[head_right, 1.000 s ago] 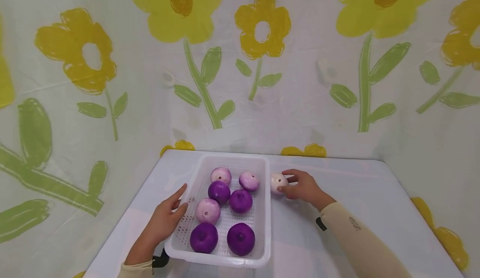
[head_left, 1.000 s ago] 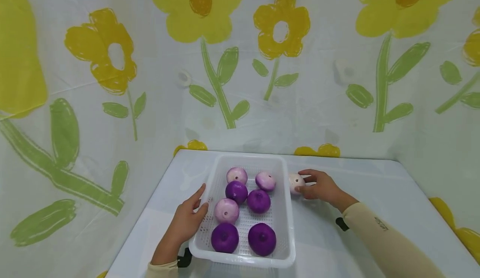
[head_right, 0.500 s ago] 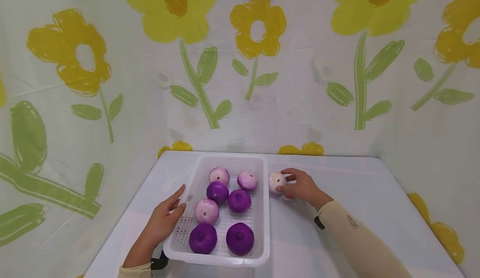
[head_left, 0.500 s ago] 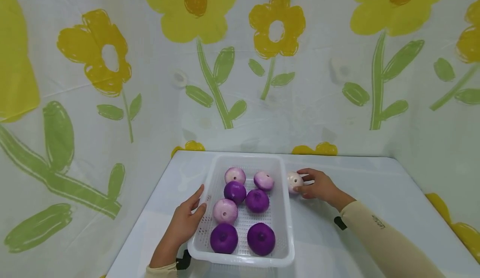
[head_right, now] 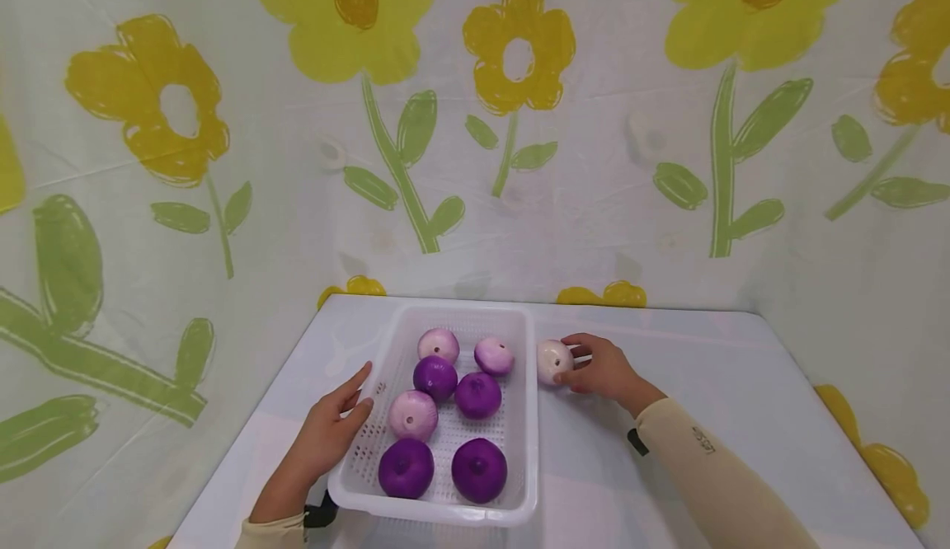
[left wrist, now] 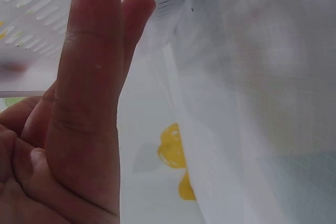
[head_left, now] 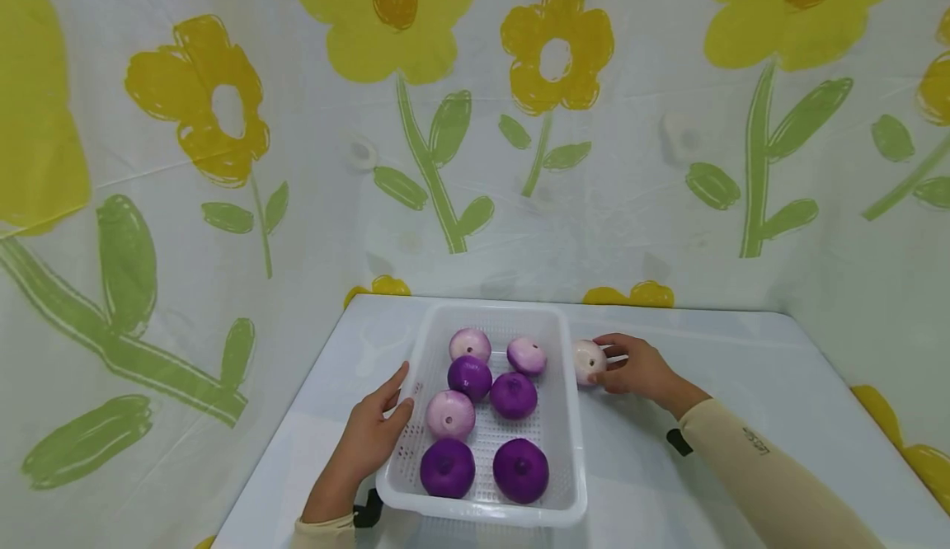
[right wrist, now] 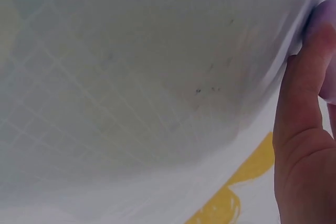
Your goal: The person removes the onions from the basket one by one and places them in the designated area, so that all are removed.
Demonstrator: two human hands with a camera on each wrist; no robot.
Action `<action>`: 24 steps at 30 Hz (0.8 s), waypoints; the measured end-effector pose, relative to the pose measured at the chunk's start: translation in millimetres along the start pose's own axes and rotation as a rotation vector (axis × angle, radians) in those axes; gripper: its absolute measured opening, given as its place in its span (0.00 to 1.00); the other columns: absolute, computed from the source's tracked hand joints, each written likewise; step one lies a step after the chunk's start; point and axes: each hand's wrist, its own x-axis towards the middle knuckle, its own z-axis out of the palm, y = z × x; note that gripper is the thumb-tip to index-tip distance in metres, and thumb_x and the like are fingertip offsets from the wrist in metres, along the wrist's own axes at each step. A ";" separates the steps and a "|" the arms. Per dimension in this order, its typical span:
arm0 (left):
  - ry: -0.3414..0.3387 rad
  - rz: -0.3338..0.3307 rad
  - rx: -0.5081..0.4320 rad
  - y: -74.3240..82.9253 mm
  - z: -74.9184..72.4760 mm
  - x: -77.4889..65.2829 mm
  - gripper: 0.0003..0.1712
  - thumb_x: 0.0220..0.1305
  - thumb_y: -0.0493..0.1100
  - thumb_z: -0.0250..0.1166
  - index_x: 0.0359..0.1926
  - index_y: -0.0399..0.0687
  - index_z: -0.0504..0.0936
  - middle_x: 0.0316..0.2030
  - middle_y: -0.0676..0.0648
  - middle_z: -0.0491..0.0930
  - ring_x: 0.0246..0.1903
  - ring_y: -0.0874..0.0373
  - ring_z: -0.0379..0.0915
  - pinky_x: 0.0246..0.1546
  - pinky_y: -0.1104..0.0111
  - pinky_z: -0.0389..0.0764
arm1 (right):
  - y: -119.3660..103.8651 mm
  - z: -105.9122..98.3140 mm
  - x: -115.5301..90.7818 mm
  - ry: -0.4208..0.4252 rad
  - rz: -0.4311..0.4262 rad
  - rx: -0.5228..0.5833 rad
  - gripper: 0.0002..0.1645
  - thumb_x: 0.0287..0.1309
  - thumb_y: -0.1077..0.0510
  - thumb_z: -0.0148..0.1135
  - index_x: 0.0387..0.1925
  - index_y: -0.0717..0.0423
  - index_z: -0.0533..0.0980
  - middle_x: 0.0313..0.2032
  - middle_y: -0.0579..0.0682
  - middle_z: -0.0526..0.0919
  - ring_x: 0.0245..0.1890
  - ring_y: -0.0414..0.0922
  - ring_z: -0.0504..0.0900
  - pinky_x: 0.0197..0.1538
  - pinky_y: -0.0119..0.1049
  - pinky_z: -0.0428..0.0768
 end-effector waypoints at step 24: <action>0.002 -0.010 -0.004 1.1 0.0 1.2 0.36 0.78 0.41 0.62 0.82 0.53 0.63 0.65 0.40 0.80 0.43 0.52 0.88 0.37 0.63 0.89 | 9.4 -15.9 3.8 -0.031 -0.029 -0.091 0.56 0.46 0.45 0.87 0.73 0.54 0.69 0.63 0.61 0.79 0.53 0.53 0.85 0.44 0.44 0.89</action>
